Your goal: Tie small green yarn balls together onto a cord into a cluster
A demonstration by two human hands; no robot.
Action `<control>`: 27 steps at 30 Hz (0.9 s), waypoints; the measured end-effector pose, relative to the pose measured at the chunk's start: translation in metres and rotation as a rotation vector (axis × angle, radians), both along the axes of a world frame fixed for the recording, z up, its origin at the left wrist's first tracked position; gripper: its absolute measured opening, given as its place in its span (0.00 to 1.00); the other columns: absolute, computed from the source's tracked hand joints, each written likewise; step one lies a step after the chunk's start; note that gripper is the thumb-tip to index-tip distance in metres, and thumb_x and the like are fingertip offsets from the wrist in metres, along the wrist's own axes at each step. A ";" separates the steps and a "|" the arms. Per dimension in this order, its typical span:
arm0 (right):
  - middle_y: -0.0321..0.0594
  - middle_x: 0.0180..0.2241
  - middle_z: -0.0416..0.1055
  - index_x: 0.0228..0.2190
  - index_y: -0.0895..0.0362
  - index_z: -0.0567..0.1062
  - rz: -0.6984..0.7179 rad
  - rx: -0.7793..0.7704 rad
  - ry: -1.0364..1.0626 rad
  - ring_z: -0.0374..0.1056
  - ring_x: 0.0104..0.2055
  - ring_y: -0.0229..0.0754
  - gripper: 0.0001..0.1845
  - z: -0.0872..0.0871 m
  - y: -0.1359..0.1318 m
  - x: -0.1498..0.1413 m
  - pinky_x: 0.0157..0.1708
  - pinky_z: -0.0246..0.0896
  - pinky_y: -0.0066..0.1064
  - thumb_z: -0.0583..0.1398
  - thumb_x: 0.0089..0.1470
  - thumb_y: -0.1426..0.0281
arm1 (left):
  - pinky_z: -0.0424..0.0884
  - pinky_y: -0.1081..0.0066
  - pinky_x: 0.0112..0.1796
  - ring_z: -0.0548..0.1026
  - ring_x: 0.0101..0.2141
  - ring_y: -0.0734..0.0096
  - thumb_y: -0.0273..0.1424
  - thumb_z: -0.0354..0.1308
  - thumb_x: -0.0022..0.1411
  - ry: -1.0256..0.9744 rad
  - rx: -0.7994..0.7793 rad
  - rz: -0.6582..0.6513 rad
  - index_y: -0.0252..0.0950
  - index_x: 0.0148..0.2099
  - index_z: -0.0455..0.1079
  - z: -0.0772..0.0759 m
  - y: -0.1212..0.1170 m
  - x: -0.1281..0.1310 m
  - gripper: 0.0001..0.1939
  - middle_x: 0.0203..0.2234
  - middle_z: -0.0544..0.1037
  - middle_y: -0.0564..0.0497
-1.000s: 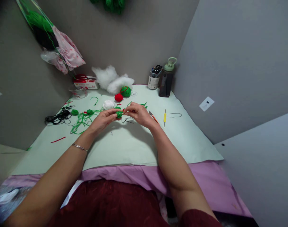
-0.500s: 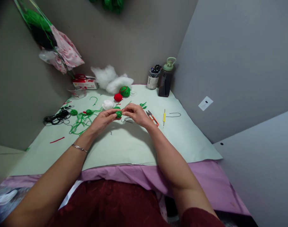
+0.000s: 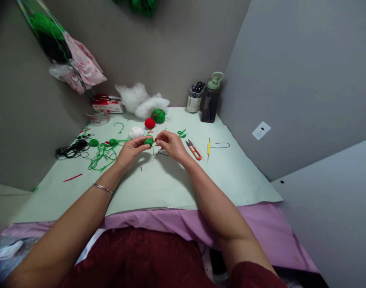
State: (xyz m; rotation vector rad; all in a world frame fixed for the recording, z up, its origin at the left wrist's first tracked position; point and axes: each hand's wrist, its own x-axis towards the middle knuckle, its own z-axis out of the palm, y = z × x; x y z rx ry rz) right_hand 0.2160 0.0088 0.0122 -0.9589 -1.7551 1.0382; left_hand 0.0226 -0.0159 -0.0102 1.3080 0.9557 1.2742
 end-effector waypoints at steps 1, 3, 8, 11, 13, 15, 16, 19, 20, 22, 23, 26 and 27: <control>0.33 0.25 0.69 0.30 0.56 0.71 -0.009 0.002 0.004 0.66 0.27 0.37 0.05 0.000 -0.001 -0.001 0.31 0.64 0.31 0.61 0.48 0.69 | 0.70 0.62 0.51 0.78 0.43 0.63 0.35 0.72 0.52 0.009 0.004 0.016 0.38 0.49 0.81 -0.001 0.000 0.000 0.21 0.44 0.82 0.47; 0.33 0.26 0.69 0.30 0.55 0.68 -0.024 0.025 -0.006 0.68 0.29 0.38 0.04 -0.002 -0.003 -0.004 0.33 0.66 0.32 0.60 0.48 0.71 | 0.70 0.62 0.51 0.78 0.43 0.62 0.35 0.72 0.51 0.022 0.013 0.033 0.38 0.48 0.81 -0.002 0.001 0.001 0.21 0.44 0.82 0.47; 0.34 0.30 0.69 0.32 0.53 0.65 -0.020 0.158 -0.072 0.68 0.32 0.39 0.04 -0.006 -0.009 -0.011 0.36 0.66 0.32 0.57 0.53 0.73 | 0.71 0.61 0.51 0.77 0.44 0.60 0.36 0.73 0.49 0.019 0.030 0.052 0.38 0.46 0.81 -0.007 0.002 0.003 0.20 0.44 0.82 0.47; 0.38 0.33 0.69 0.32 0.54 0.66 -0.044 0.317 -0.241 0.66 0.35 0.40 0.03 -0.009 -0.012 -0.015 0.38 0.62 0.32 0.57 0.57 0.72 | 0.71 0.62 0.49 0.77 0.43 0.61 0.36 0.72 0.49 0.040 0.054 0.075 0.38 0.45 0.81 -0.010 0.003 0.004 0.19 0.43 0.82 0.47; 0.40 0.36 0.70 0.34 0.55 0.67 -0.066 0.404 -0.380 0.65 0.37 0.40 0.02 -0.010 -0.015 -0.017 0.38 0.59 0.31 0.57 0.61 0.72 | 0.71 0.63 0.46 0.75 0.39 0.64 0.36 0.71 0.51 0.111 0.102 0.107 0.37 0.45 0.81 -0.012 0.003 0.004 0.17 0.40 0.81 0.48; 0.41 0.37 0.72 0.36 0.55 0.69 -0.090 0.450 -0.511 0.66 0.37 0.41 0.03 -0.009 -0.017 -0.018 0.37 0.56 0.31 0.55 0.64 0.72 | 0.70 0.65 0.44 0.73 0.35 0.67 0.35 0.69 0.53 0.205 0.168 0.140 0.38 0.44 0.81 -0.014 0.003 0.004 0.15 0.37 0.79 0.50; 0.42 0.37 0.72 0.37 0.55 0.69 -0.102 0.462 -0.572 0.66 0.37 0.41 0.04 -0.008 -0.017 -0.019 0.35 0.54 0.30 0.54 0.65 0.72 | 0.70 0.66 0.43 0.72 0.34 0.68 0.35 0.68 0.54 0.244 0.198 0.152 0.38 0.44 0.81 -0.015 0.003 0.004 0.14 0.36 0.77 0.50; 0.43 0.37 0.73 0.39 0.55 0.72 -0.137 0.476 -0.721 0.66 0.35 0.42 0.08 -0.005 -0.020 -0.019 0.31 0.48 0.30 0.53 0.67 0.71 | 0.69 0.67 0.42 0.70 0.34 0.69 0.33 0.66 0.55 0.304 0.244 0.156 0.39 0.44 0.81 -0.017 0.003 0.005 0.13 0.34 0.75 0.51; 0.43 0.38 0.73 0.40 0.55 0.73 -0.148 0.481 -0.758 0.65 0.34 0.41 0.09 -0.004 -0.020 -0.019 0.30 0.47 0.30 0.52 0.68 0.71 | 0.69 0.68 0.41 0.70 0.33 0.69 0.33 0.66 0.55 0.313 0.250 0.154 0.39 0.44 0.81 -0.017 0.003 0.005 0.13 0.34 0.74 0.52; 0.44 0.40 0.73 0.41 0.55 0.74 -0.163 0.501 -0.805 0.65 0.33 0.41 0.10 -0.002 -0.022 -0.018 0.28 0.44 0.31 0.53 0.68 0.70 | 0.69 0.68 0.41 0.69 0.33 0.69 0.32 0.66 0.55 0.321 0.260 0.150 0.39 0.43 0.80 -0.016 0.003 0.006 0.12 0.34 0.74 0.52; 0.44 0.40 0.73 0.42 0.54 0.75 -0.166 0.517 -0.811 0.65 0.33 0.40 0.11 -0.001 -0.022 -0.018 0.28 0.43 0.31 0.53 0.68 0.70 | 0.69 0.68 0.41 0.69 0.33 0.69 0.32 0.66 0.55 0.322 0.264 0.149 0.39 0.43 0.80 -0.016 0.002 0.006 0.12 0.33 0.74 0.51; 0.44 0.41 0.73 0.41 0.55 0.76 -0.173 0.588 -0.772 0.66 0.37 0.41 0.11 0.000 -0.023 -0.016 0.28 0.45 0.31 0.53 0.67 0.71 | 0.69 0.68 0.41 0.72 0.35 0.68 0.31 0.65 0.55 0.318 0.275 0.138 0.38 0.44 0.79 -0.015 0.002 0.007 0.13 0.36 0.76 0.50; 0.44 0.42 0.73 0.41 0.55 0.76 -0.179 0.611 -0.756 0.66 0.39 0.42 0.11 0.000 -0.023 -0.016 0.29 0.46 0.31 0.53 0.67 0.71 | 0.69 0.68 0.42 0.73 0.36 0.67 0.32 0.64 0.56 0.320 0.274 0.132 0.37 0.44 0.79 -0.015 0.001 0.007 0.13 0.37 0.77 0.49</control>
